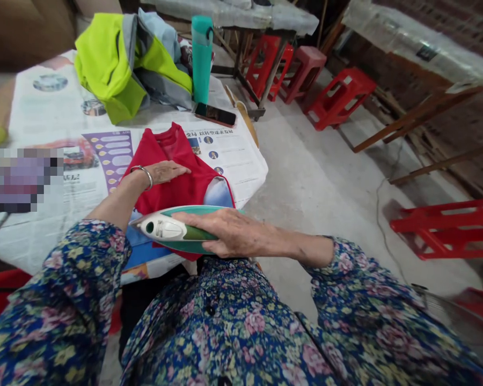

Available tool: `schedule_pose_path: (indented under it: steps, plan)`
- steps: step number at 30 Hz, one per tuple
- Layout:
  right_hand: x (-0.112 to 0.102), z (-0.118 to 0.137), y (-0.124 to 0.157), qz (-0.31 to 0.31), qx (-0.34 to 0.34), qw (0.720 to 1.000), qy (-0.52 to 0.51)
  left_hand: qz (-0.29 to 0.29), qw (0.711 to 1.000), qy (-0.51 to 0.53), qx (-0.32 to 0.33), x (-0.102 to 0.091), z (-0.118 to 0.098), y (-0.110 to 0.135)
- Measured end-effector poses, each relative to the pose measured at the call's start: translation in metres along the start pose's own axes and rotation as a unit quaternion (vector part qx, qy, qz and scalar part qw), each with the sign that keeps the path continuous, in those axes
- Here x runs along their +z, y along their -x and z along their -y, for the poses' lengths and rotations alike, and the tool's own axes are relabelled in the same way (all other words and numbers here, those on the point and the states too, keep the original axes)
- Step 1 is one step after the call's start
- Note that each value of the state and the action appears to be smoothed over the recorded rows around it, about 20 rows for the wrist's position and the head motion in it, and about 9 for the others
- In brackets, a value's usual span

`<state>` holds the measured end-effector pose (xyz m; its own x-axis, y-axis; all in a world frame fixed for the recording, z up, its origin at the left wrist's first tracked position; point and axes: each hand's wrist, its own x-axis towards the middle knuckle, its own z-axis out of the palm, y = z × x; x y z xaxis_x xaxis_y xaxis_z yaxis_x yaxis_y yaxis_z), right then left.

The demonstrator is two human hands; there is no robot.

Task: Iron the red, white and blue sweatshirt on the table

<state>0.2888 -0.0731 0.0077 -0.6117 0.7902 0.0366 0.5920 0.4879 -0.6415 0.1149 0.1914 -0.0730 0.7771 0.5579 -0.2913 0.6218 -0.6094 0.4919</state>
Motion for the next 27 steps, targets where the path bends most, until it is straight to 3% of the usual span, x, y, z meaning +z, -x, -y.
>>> schedule_pose_path:
  steps: [6,11,14,17,20,22,24,27]
  plan:
    - [0.014,0.007,-0.005,0.032,0.031,0.998,-0.053,-0.041,0.999,0.005,-0.015,0.007,0.008,-0.008]
    - [-0.007,0.014,0.031,0.050,0.102,0.990,-0.087,-0.130,0.991,-0.029,0.017,0.035,0.007,0.006]
    - [-0.029,0.012,0.054,0.011,0.200,0.977,-0.068,-0.177,0.982,-0.060,0.036,0.065,0.006,0.027]
    - [-0.047,0.000,0.059,-0.088,0.229,0.969,-0.031,-0.216,0.974,-0.058,0.026,0.099,-0.002,0.050]
    - [-0.057,-0.018,0.039,-0.174,0.197,0.965,-0.005,-0.288,0.955,-0.058,0.023,0.128,-0.014,0.071]
    - [-0.062,-0.030,0.014,-0.185,0.171,0.968,0.017,-0.340,0.938,-0.063,0.026,0.140,-0.019,0.082]
    - [-0.066,-0.042,-0.014,-0.155,0.147,0.976,0.042,-0.381,0.922,-0.060,0.035,0.148,-0.022,0.091]
    - [-0.069,-0.061,-0.057,-0.062,0.103,0.990,0.077,-0.405,0.911,-0.042,0.058,0.153,-0.020,0.099]
